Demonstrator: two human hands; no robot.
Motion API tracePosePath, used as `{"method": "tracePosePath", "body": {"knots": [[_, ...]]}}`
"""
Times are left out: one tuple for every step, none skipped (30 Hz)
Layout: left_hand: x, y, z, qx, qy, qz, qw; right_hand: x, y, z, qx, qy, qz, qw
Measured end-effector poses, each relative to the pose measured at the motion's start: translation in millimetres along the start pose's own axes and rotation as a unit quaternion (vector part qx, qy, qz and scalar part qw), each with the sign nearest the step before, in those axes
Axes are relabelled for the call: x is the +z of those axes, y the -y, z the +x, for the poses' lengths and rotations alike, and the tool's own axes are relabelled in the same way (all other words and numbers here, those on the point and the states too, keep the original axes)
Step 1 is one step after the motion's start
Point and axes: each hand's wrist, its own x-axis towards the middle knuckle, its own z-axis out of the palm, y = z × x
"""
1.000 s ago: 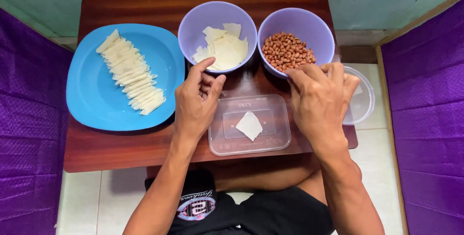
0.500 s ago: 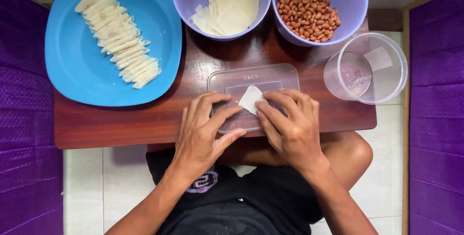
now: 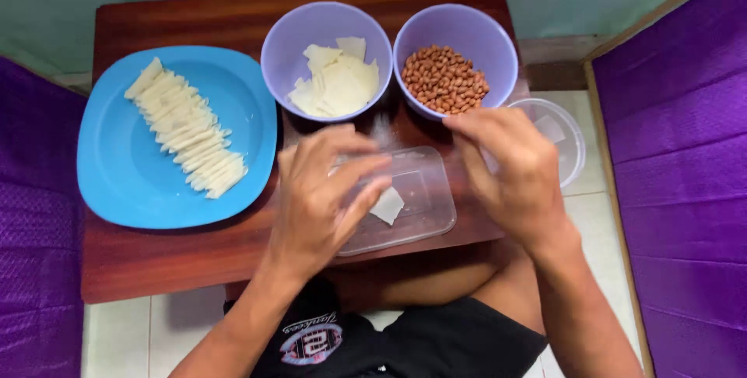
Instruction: A person manually wraps peanuts in thin square wrappers and rolls them into small cylindrical shapes.
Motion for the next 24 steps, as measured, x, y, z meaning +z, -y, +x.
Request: {"method": "tracePosePath", "body": {"knots": [[10.3, 7.5, 18.5, 0.007, -0.005, -0.003, 1.000, 0.4, -14.6, 15.3, -0.003, -0.005, -0.007, 1.000], [20.5, 14.6, 37.5, 0.011, -0.014, 0.018, 1.000, 0.3, -29.2, 31.0, 0.001, 0.037, -0.007, 0.999], [30.2, 21.6, 57.4, 0.014, -0.024, 0.041, 0.999, 0.5, -44.7, 48.1, 0.005, 0.078, -0.005, 0.997], [43.0, 32.6, 63.5, 0.020, -0.030, 0.041, 0.999, 8.5, -56.0, 59.3, 0.000, 0.073, -0.010, 0.997], [55.4, 45.1, 70.5, -0.018, 0.010, 0.083, 0.996, 17.9, -67.7, 71.5, 0.076, 0.200, -0.074, 0.974], [68.6, 58.5, 78.2, -0.057, 0.049, 0.125, 0.989, 27.8, -80.6, 84.2, 0.151, 0.321, -0.136, 0.925], [68.0, 57.2, 78.1, -0.052, 0.047, 0.126, 0.989, 33.8, -82.7, 89.4, 0.151, 0.316, -0.138, 0.927], [68.7, 56.7, 77.7, -0.056, 0.052, 0.131, 0.988, 40.6, -85.9, 94.3, 0.154, 0.356, -0.120, 0.914], [70.3, 55.7, 74.2, -0.062, 0.061, 0.133, 0.987, 48.1, -88.9, 95.4, 0.161, 0.398, -0.101, 0.898], [69.7, 56.8, 75.0, -0.059, 0.064, 0.132, 0.987, 54.2, -97.4, 94.0, 0.165, 0.396, -0.100, 0.898], [69.7, 57.4, 75.6, -0.059, 0.064, 0.136, 0.987, 59.5, -106.0, 93.0, 0.118, 0.394, -0.083, 0.908], [69.5, 58.1, 76.1, -0.058, 0.064, 0.140, 0.986, 64.9, -114.4, 92.0, 0.070, 0.392, -0.065, 0.915], [69.5, 58.5, 76.7, -0.057, 0.063, 0.136, 0.987, 62.4, -118.7, 94.8, 0.072, 0.392, -0.069, 0.914], [69.7, 59.1, 77.2, -0.054, 0.061, 0.147, 0.986, 59.9, -123.0, 97.5, 0.104, 0.386, -0.092, 0.912], [70.1, 59.5, 75.8, -0.051, 0.062, 0.156, 0.984, 58.1, -126.8, 97.5, 0.138, 0.380, -0.115, 0.907], [69.2, 57.7, 76.5, -0.051, 0.064, 0.152, 0.985, 47.2, -120.3, 102.2, 0.142, 0.382, -0.117, 0.906], [67.4, 55.7, 76.8, -0.049, 0.062, 0.151, 0.985, 37.1, -113.2, 107.3, 0.150, 0.347, -0.082, 0.922], [65.2, 53.8, 76.8, -0.047, 0.060, 0.149, 0.986, 27.2, -105.5, 112.6, 0.157, 0.311, -0.048, 0.936], [66.2, 54.2, 76.8, -0.049, 0.063, 0.148, 0.986, 22.4, -101.9, 113.8, 0.159, 0.314, -0.047, 0.935], [66.7, 54.3, 76.7, -0.045, 0.061, 0.147, 0.986, 17.4, -97.9, 115.2, 0.166, 0.314, -0.034, 0.934], [66.9, 54.9, 78.6, -0.040, 0.056, 0.147, 0.987, 11.7, -94.1, 118.7, 0.171, 0.311, -0.022, 0.935], [65.8, 53.5, 79.1, -0.041, 0.056, 0.147, 0.987, 9.4, -94.1, 119.0, 0.171, 0.312, -0.022, 0.934], [64.8, 51.9, 79.2, -0.048, 0.063, 0.141, 0.987, 7.0, -93.8, 118.6, 0.179, 0.316, -0.020, 0.931], [63.8, 50.1, 79.2, -0.055, 0.069, 0.135, 0.987, 4.4, -93.5, 118.2, 0.187, 0.321, -0.018, 0.928]]}}
